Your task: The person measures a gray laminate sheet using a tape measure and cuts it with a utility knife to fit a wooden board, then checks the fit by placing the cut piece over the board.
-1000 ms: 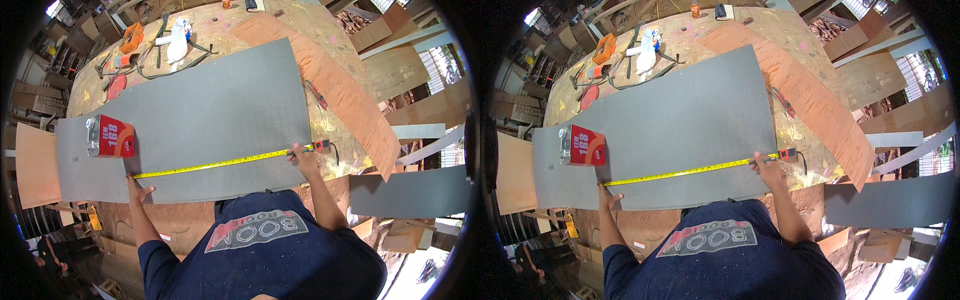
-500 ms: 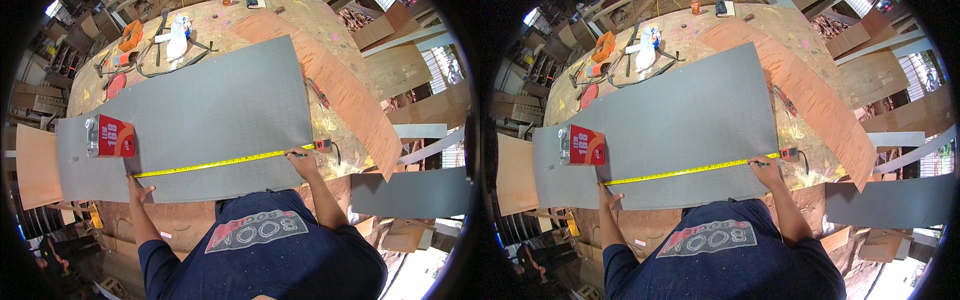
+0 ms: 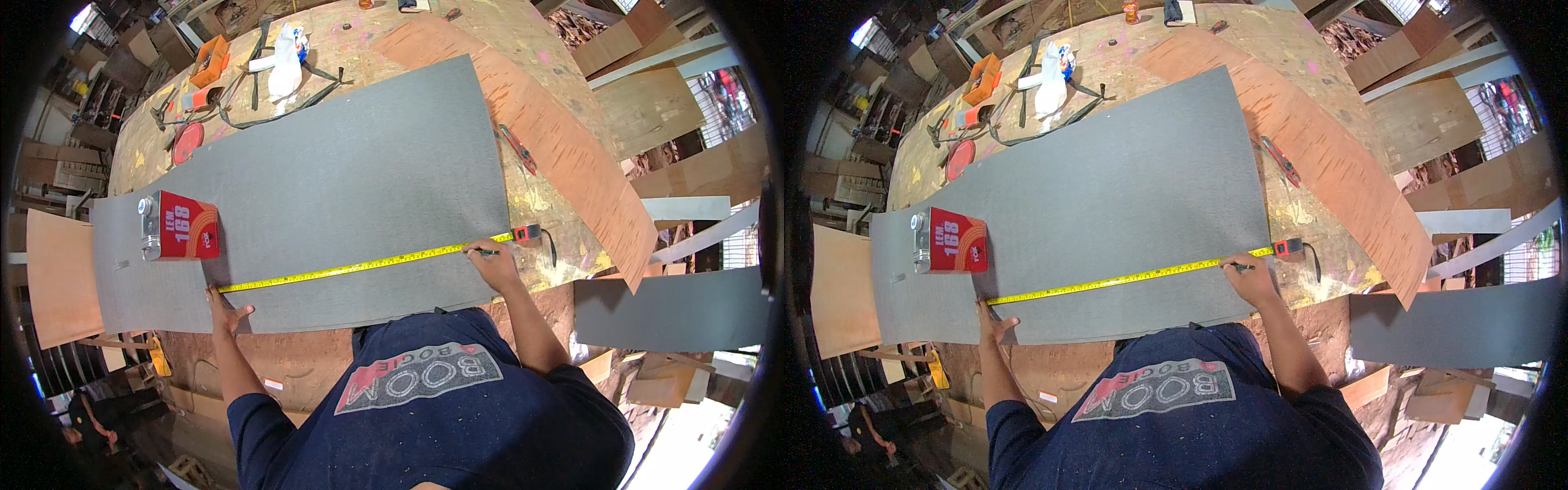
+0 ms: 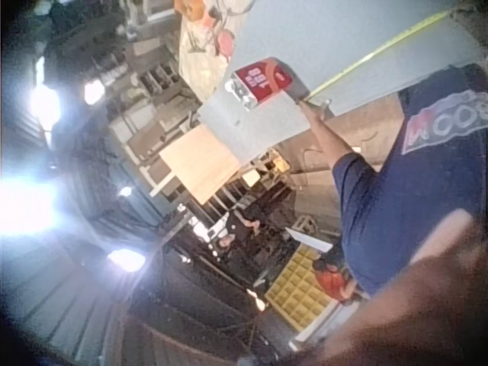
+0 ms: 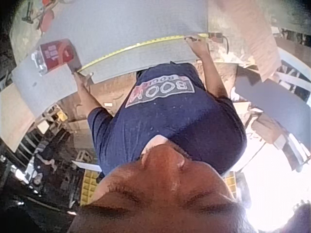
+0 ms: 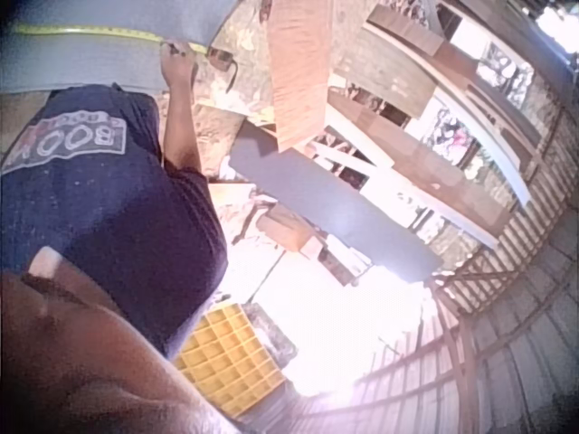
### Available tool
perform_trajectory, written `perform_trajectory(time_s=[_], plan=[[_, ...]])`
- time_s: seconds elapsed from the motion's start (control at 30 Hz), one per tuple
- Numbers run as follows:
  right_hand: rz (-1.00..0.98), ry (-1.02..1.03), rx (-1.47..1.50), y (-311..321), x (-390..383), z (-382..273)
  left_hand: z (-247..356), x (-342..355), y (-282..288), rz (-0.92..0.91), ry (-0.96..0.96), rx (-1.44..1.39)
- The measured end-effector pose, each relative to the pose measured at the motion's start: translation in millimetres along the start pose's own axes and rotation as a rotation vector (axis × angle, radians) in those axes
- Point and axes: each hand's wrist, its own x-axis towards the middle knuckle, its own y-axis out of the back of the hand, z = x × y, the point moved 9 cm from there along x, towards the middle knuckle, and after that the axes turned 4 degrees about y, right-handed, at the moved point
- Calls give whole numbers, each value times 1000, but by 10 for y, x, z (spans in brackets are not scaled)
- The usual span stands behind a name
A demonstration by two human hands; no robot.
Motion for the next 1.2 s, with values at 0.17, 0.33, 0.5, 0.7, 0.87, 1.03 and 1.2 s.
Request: perform_trajectory(time_s=[0.17, 0.33, 0.5, 0.7, 0.87, 1.03, 1.2], plan=[[4, 8, 32, -40, 15, 168, -86, 56, -1, 14, -13, 45], [-39, -36, -21, -48, 15, 136, -139, 105, -45, 13, -26, 51], [11, -34, 64, -46, 3, 199, -231, 164, -69, 17, -39, 24], [35, -1, 18, -29, 8, 135, -288, 204, -103, 23, -57, 26], [-21, -19, -34, -18, 18, 87, -231, 183, -87, 8, -32, -19], [52, -103, 46, 19, -30, 94, -153, 107, -58, 1, 5, -16], [11, -6, -4, -23, 13, 182, -116, 93, -22, 4, -34, -5]])
